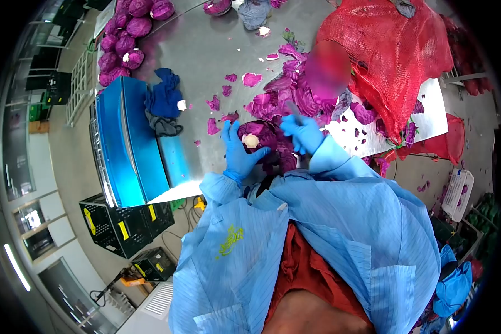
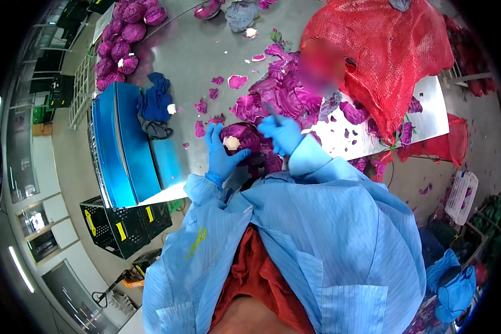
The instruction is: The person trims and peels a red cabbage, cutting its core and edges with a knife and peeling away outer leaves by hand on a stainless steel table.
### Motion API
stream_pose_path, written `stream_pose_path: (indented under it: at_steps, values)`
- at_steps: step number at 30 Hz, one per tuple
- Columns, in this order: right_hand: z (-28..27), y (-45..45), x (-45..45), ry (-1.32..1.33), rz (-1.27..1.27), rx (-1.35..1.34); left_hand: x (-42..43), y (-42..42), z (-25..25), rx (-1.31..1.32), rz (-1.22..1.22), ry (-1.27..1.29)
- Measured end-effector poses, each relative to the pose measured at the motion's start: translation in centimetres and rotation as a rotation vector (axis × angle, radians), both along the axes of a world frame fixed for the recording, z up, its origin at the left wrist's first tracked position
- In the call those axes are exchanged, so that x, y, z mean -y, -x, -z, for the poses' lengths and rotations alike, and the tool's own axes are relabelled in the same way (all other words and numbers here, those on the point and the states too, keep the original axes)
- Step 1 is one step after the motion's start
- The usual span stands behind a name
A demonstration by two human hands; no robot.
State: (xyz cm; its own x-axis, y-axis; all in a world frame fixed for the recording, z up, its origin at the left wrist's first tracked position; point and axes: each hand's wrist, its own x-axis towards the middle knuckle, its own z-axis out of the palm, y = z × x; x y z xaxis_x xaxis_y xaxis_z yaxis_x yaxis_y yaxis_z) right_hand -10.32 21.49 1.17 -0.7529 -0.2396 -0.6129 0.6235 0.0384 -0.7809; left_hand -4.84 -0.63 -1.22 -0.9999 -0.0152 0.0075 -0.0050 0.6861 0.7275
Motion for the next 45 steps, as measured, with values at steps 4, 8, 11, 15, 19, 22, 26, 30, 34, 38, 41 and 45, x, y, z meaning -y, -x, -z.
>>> stream_pose_path:
  at_steps: [4,8,11,15,19,22,26,30,34,38,41,45]
  values:
    - [4.1,1.2,-4.5,0.133,-0.009,0.138,2.7,1.3,-0.8,0.112,0.359,-0.162]
    - [5.4,-0.7,-4.7,0.226,-0.009,0.213,3.8,3.4,-2.4,0.302,0.553,-0.033]
    - [4.9,-2.0,-4.2,0.297,-0.015,0.218,3.4,4.7,-3.7,0.367,0.639,0.162]
    - [4.2,-2.6,-3.7,0.256,-0.069,0.132,3.7,4.3,-1.0,0.152,0.637,0.087]
    - [4.2,-2.8,-3.7,0.219,-0.059,0.087,3.4,3.2,0.2,0.326,0.397,-0.253]
    - [4.9,-2.8,-3.6,0.231,-0.046,0.080,4.7,2.9,2.0,0.425,0.278,-0.376]
    - [4.6,-2.6,-3.4,0.231,-0.043,0.041,5.5,1.8,3.7,0.389,0.094,-0.645]
    - [3.8,-2.6,-2.9,0.200,-0.031,0.040,4.3,0.2,2.8,0.448,-0.083,-1.159]
    - [3.5,-2.4,-2.4,0.260,-0.021,0.074,2.8,-1.4,2.0,0.616,-0.267,-1.726]
    - [2.9,-2.0,-1.8,0.210,-0.074,0.013,1.8,-1.5,0.7,0.578,-0.246,-1.785]
    - [1.7,-1.9,-1.4,0.244,-0.069,-0.058,1.9,-1.7,0.5,0.581,-0.251,-1.860]
    - [1.2,-2.0,-0.9,0.188,-0.109,-0.110,2.1,-1.8,1.3,0.545,-0.207,-1.805]
